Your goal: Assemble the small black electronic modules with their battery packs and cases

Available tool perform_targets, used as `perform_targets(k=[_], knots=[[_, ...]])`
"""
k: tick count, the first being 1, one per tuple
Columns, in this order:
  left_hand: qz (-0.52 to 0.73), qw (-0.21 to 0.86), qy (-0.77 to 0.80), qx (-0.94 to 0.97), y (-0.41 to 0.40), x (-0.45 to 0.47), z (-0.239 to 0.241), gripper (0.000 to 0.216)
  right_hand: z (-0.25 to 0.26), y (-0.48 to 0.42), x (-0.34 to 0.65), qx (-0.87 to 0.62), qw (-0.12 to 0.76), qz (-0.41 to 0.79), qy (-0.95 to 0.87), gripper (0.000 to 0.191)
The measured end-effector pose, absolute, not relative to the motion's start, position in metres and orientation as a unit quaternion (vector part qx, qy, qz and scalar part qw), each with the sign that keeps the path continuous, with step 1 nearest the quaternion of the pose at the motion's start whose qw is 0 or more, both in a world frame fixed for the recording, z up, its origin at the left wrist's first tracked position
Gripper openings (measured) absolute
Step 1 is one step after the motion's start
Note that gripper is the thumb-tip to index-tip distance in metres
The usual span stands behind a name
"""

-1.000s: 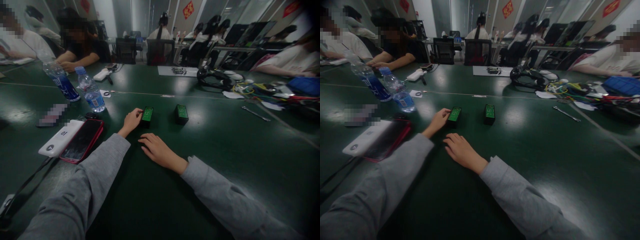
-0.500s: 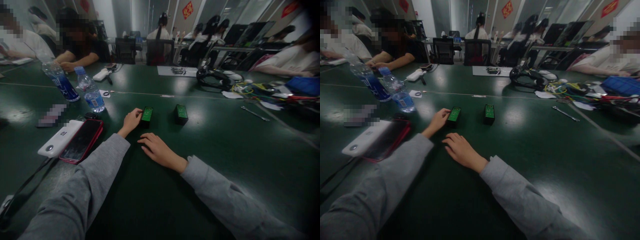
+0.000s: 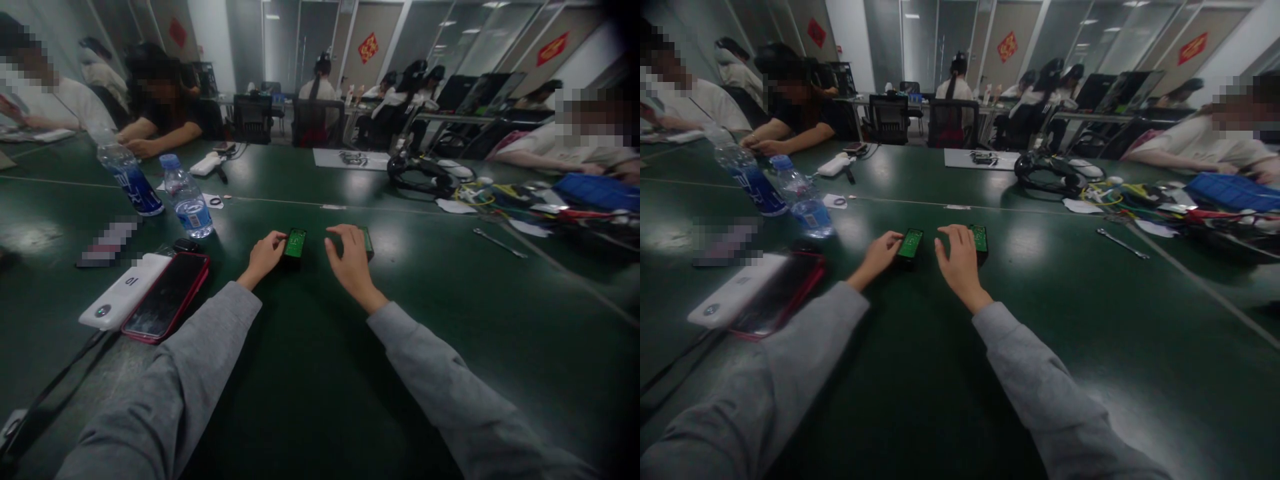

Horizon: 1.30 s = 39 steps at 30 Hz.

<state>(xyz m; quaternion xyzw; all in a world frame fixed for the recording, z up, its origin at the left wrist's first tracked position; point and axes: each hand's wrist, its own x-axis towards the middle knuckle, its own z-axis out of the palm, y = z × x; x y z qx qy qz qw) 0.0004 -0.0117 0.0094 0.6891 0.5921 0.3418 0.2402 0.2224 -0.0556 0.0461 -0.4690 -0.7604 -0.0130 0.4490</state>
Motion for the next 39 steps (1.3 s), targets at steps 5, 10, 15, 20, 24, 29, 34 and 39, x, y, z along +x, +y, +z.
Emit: perform_targets(k=[5, 10, 15, 20, 24, 29, 34, 39], knots=[[0.353, 0.264, 0.556, 0.705, -0.009, 0.001, 0.005, 0.029, 0.017, -0.052, 0.196, -0.465, 0.426, 0.082, -0.772, 0.064], [0.345, 0.282, 0.512, 0.734, -0.007, 0.002, 0.002, 0.032, -0.006, -0.046, 0.191, -0.491, 0.447, 0.193, -0.723, 0.086], [0.318, 0.283, 0.498, 0.756, -0.009, 0.002, 0.006, 0.043, -0.004, -0.048, 0.193, -0.51, 0.439, 0.238, -0.7, 0.094], [0.315, 0.275, 0.509, 0.752, -0.011, 0.002, 0.008, 0.042, 0.0, -0.046, 0.199, -0.538, 0.466, 0.201, -0.673, 0.059], [0.335, 0.292, 0.506, 0.739, -0.009, 0.002, 0.003, 0.032, 0.003, -0.041, 0.212, -0.541, 0.413, 0.063, -0.73, 0.058], [0.35, 0.299, 0.503, 0.732, -0.005, 0.0, -0.002, 0.029, 0.005, -0.045, 0.215, -0.515, 0.327, -0.036, -0.791, 0.05], [0.357, 0.295, 0.503, 0.729, -0.005, 0.001, 0.0, 0.026, 0.002, -0.048, 0.209, -0.526, 0.331, -0.06, -0.781, 0.049], [0.358, 0.296, 0.506, 0.727, -0.007, 0.002, 0.002, 0.026, -0.003, -0.038, 0.216, -0.595, 0.394, 0.059, -0.698, 0.058]])
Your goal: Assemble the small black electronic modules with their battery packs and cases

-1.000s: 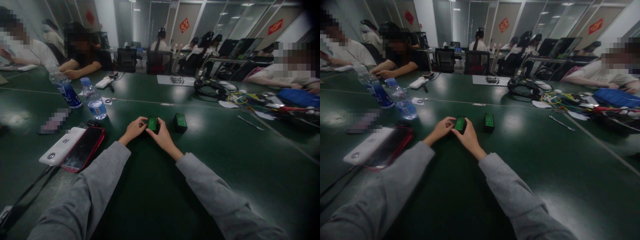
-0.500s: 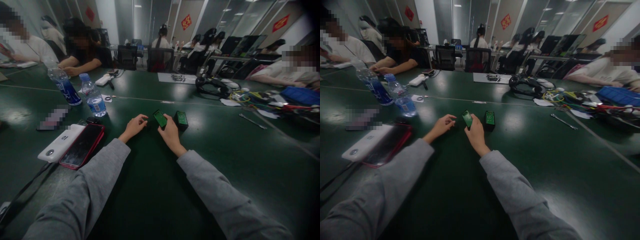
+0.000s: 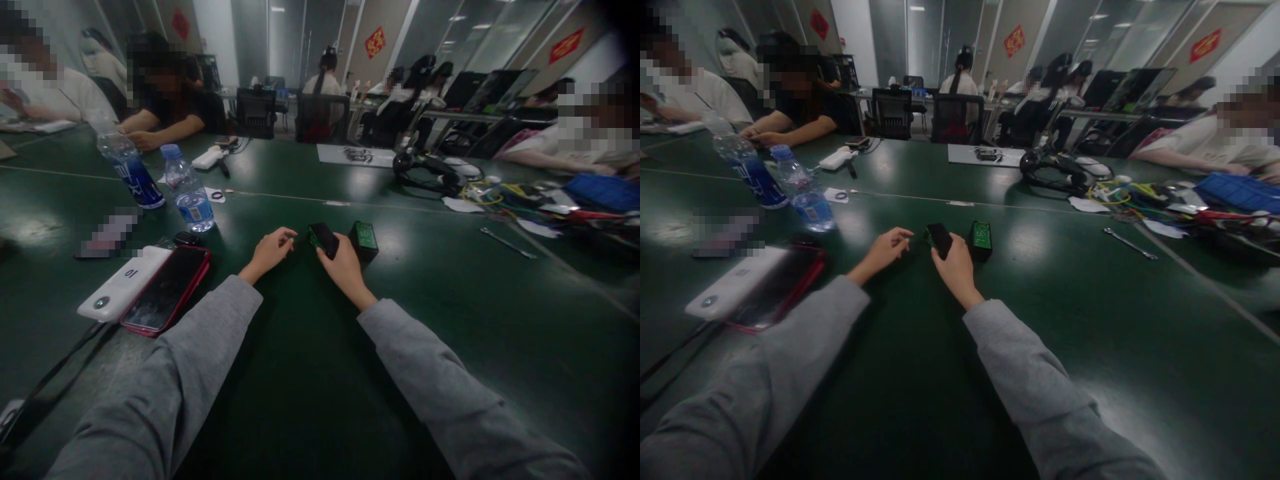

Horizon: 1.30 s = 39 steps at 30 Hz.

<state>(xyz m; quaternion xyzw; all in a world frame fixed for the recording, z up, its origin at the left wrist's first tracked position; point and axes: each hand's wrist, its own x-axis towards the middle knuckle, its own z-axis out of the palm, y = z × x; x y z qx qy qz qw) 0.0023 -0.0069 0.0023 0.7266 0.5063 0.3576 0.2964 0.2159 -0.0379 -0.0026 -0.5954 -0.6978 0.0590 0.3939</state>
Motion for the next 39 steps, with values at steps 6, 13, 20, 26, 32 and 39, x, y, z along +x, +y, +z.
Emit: perform_targets(k=[6, 13, 20, 26, 32, 39], knots=[[0.355, 0.298, 0.503, 0.73, -0.005, 0.0, 0.0, 0.027, 0.003, -0.042, 0.218, -0.579, 0.376, 0.024, -0.723, 0.056], [0.354, 0.296, 0.5, 0.733, -0.004, 0.0, -0.002, 0.027, 0.012, -0.048, 0.22, -0.517, 0.285, -0.061, -0.805, 0.068], [0.358, 0.288, 0.509, 0.728, -0.007, 0.002, 0.002, 0.024, 0.013, -0.055, 0.206, -0.455, 0.245, -0.054, -0.854, 0.056], [0.361, 0.281, 0.506, 0.732, -0.007, 0.002, 0.0, 0.024, 0.008, -0.056, 0.204, -0.489, 0.293, -0.041, -0.821, 0.056], [0.357, 0.288, 0.503, 0.733, -0.006, 0.002, 0.001, 0.025, -0.002, -0.048, 0.21, -0.556, 0.325, 0.011, -0.765, 0.062], [0.352, 0.284, 0.501, 0.738, -0.007, 0.001, 0.002, 0.024, 0.007, -0.047, 0.212, -0.539, 0.356, -0.012, -0.763, 0.05]])
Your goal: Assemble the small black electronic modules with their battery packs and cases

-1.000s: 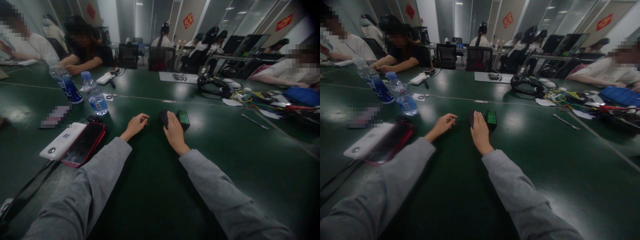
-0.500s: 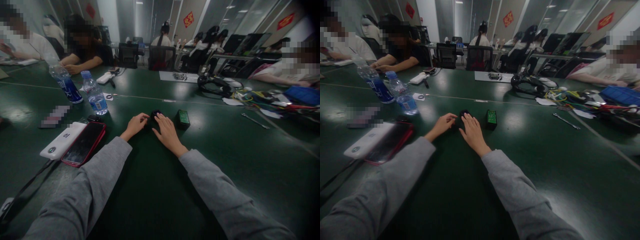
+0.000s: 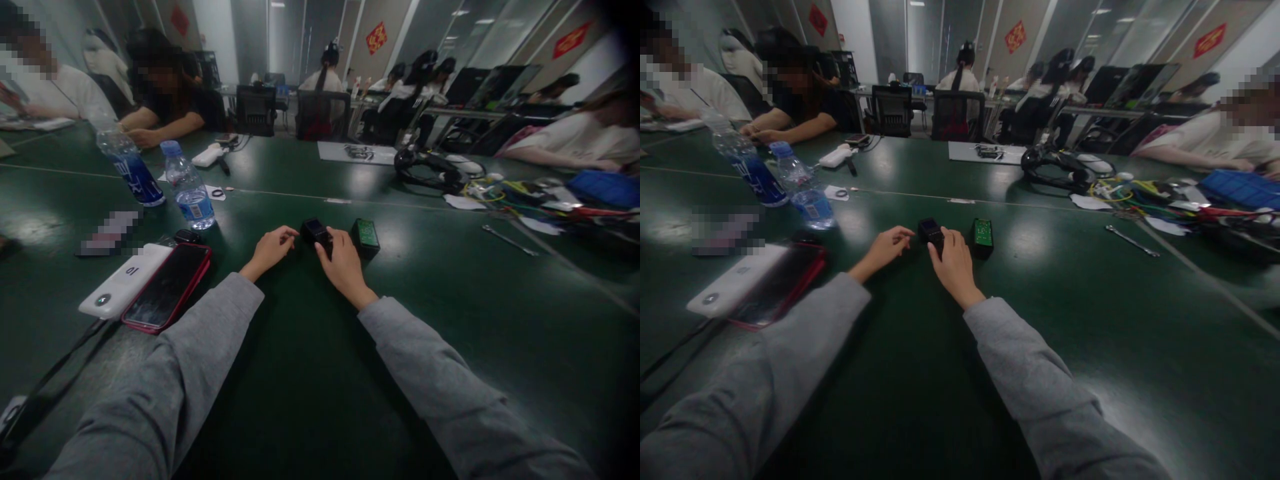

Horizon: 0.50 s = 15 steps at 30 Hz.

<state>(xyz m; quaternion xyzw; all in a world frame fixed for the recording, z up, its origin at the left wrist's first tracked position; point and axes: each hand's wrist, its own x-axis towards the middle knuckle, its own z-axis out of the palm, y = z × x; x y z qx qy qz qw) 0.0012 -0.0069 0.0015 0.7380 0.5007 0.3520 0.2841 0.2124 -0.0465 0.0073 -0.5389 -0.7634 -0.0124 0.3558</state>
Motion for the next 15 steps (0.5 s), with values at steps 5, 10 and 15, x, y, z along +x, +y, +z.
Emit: perform_targets(k=[5, 10, 15], knots=[[0.346, 0.293, 0.503, 0.736, -0.007, 0.0, 0.002, 0.025, 0.02, -0.039, 0.243, -0.567, 0.417, -0.071, -0.707, 0.046], [0.341, 0.294, 0.507, 0.735, -0.009, 0.001, 0.004, 0.025, 0.005, -0.032, 0.293, -0.66, 0.407, -0.119, -0.62, 0.056], [0.339, 0.291, 0.509, 0.735, -0.008, 0.001, 0.004, 0.026, -0.018, -0.021, 0.319, -0.689, 0.419, -0.003, -0.592, 0.074]])
